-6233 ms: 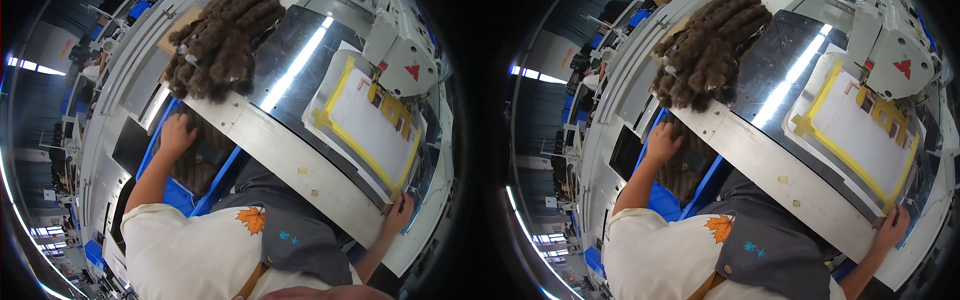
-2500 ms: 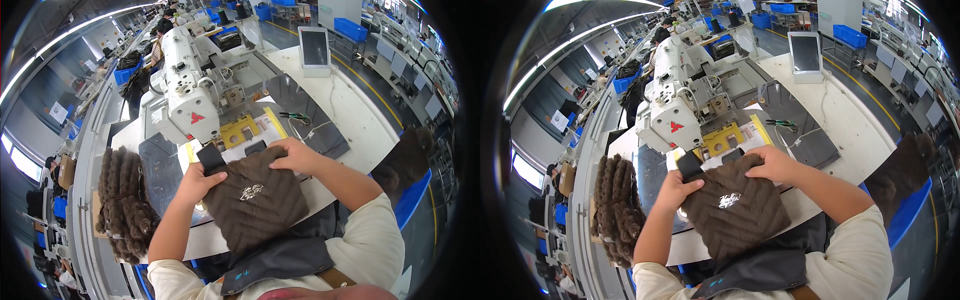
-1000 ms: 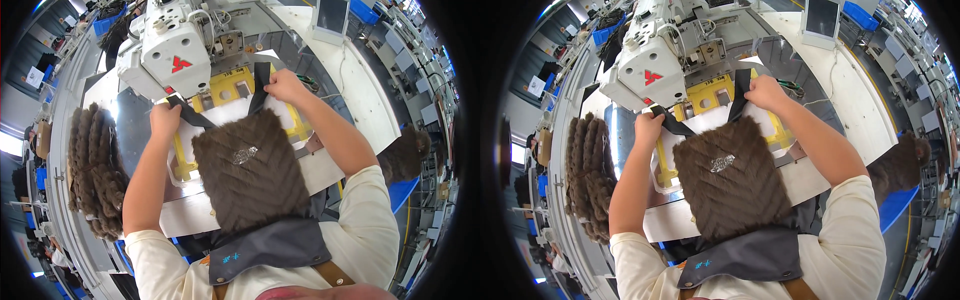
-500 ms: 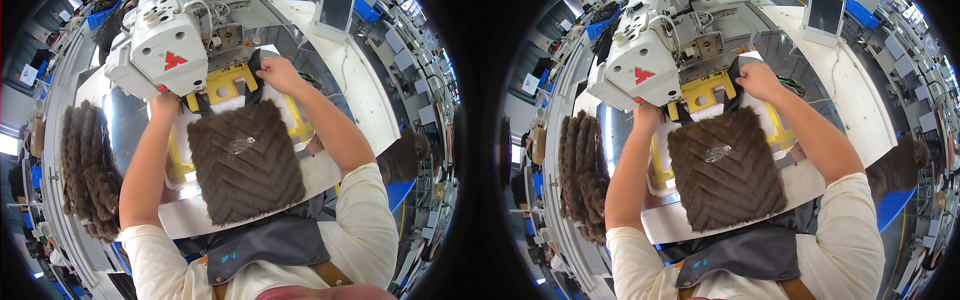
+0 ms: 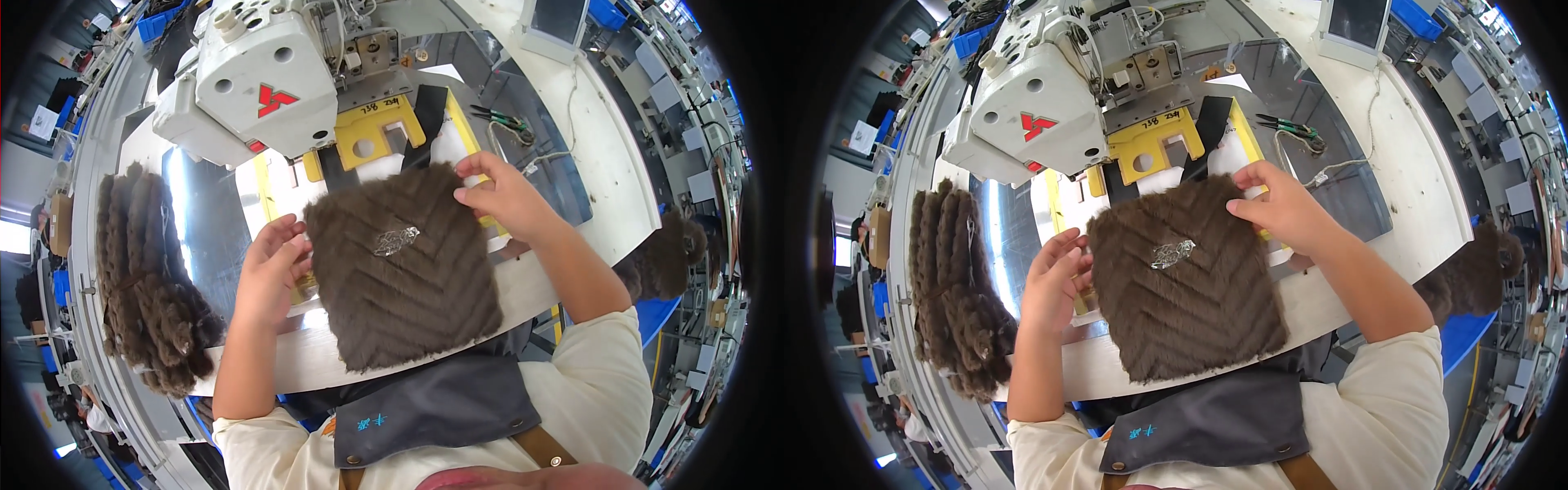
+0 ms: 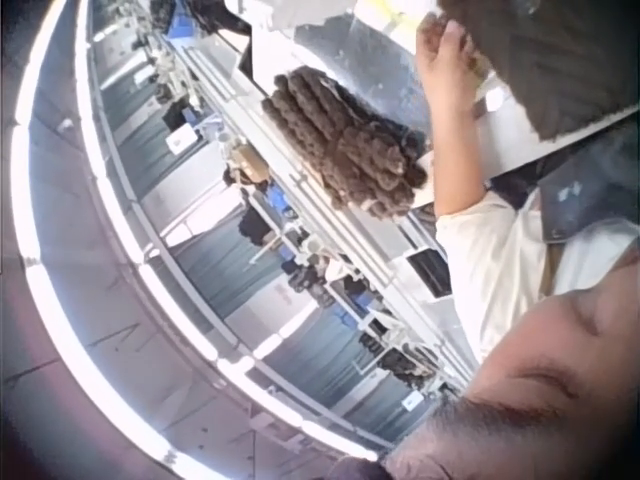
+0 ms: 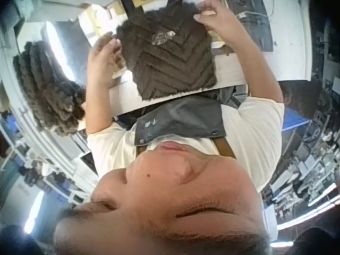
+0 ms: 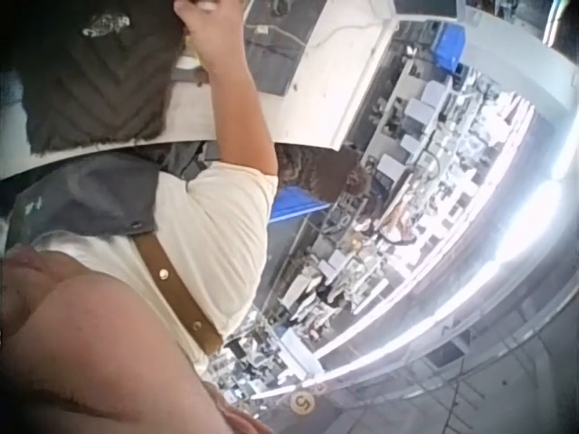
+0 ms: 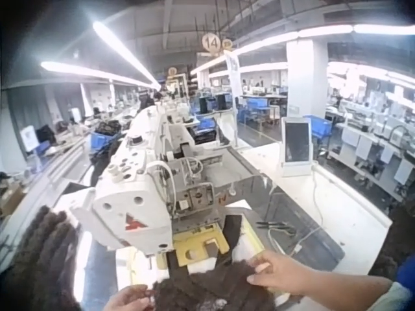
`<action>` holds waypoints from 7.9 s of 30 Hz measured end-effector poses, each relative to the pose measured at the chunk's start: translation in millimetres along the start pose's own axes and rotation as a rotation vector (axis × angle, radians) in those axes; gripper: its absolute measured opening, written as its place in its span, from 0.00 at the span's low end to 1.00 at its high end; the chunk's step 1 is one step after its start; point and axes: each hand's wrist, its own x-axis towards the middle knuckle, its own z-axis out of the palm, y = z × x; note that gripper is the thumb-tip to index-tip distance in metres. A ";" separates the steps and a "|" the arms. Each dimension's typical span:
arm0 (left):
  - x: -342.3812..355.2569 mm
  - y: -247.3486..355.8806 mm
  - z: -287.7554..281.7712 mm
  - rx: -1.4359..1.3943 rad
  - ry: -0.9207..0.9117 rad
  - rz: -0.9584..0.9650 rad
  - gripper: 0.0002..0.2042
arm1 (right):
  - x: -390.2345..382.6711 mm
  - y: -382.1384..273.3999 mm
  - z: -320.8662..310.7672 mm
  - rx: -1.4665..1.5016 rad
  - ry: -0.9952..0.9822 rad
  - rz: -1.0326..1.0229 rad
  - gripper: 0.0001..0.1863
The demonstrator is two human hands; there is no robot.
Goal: Sewing pieces of fur or fleece material together using an industrial sewing machine to construct a garment or accessory.
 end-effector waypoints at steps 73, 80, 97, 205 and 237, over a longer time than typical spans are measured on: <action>55.7 -21.0 28.4 1.434 0.148 0.604 0.20 | 47.4 -24.9 28.0 -0.760 0.128 -0.315 0.21; 78.6 0.0 28.3 1.417 0.107 0.607 0.19 | 77.5 -42.8 19.3 -0.765 0.056 -0.386 0.20; 79.7 -12.4 23.1 1.523 0.097 0.668 0.24 | 70.0 -41.4 31.3 -0.865 0.145 -0.304 0.23; -64.5 186.1 -58.6 0.373 0.795 1.485 0.13 | 20.4 -71.1 26.9 -0.669 0.181 -0.807 0.20; 4.0 45.1 48.2 0.017 -0.416 0.594 0.23 | -2.7 -96.7 59.1 -0.573 -0.095 -0.916 0.14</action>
